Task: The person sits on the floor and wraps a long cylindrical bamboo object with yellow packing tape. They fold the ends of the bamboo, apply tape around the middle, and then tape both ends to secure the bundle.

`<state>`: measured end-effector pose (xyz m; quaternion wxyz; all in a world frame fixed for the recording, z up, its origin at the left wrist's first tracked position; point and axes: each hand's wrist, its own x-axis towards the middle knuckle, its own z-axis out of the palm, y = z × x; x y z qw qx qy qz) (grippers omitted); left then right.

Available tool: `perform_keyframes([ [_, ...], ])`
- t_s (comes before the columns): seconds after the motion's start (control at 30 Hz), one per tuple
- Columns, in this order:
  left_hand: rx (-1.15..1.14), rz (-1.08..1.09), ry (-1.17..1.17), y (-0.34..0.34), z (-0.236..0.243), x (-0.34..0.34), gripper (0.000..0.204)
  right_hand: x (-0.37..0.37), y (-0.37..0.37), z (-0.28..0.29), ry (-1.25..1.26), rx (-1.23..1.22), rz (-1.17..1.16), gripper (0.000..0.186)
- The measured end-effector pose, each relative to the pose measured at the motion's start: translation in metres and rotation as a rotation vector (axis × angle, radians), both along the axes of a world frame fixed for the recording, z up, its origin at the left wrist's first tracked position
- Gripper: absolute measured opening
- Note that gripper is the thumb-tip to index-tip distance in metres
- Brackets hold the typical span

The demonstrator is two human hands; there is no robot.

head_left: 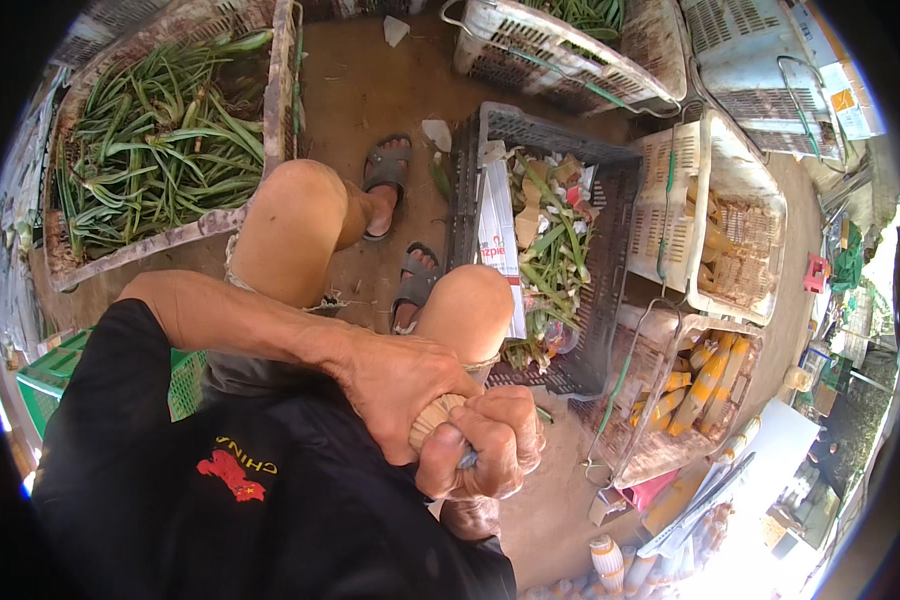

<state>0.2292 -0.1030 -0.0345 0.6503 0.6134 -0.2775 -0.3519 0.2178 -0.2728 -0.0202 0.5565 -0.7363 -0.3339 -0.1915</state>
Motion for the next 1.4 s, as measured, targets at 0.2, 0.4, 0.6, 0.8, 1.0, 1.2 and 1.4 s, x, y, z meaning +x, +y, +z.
perform_keyframes([
  [0.2, 0.092, 0.028, -0.061, -0.004, 0.011, -0.002, 0.050, 0.000, -0.009, 0.020, 0.048, -0.151, 0.021, 0.018],
  [0.4, -0.012, 0.153, -0.091, 0.016, 0.035, 0.005, 0.051, 0.026, -0.028, 0.048, 0.123, 0.036, 0.064, 0.029],
  [0.6, -0.233, 0.505, -0.358, 0.048, 0.090, 0.024, 0.066, 0.039, -0.128, -0.036, 0.443, -0.073, -0.660, 0.013],
  [0.8, -0.083, 0.709, -0.884, 0.098, 0.169, 0.042, 0.071, 0.017, -0.160, -0.234, 0.784, -0.982, -0.361, 0.027],
  [1.0, 0.209, 0.685, -0.980, 0.152, 0.231, 0.027, 0.069, -0.016, -0.160, -0.329, 0.706, -1.236, -0.181, 0.033],
  [1.2, 0.371, 0.754, -0.521, 0.142, 0.194, -0.016, 0.067, -0.021, -0.141, -0.324, 0.599, -1.087, -0.258, 0.026],
  [1.4, 0.644, 0.738, -0.104, 0.123, 0.145, -0.037, 0.050, -0.014, -0.154, -0.278, 0.904, -0.854, -0.365, 0.036],
])
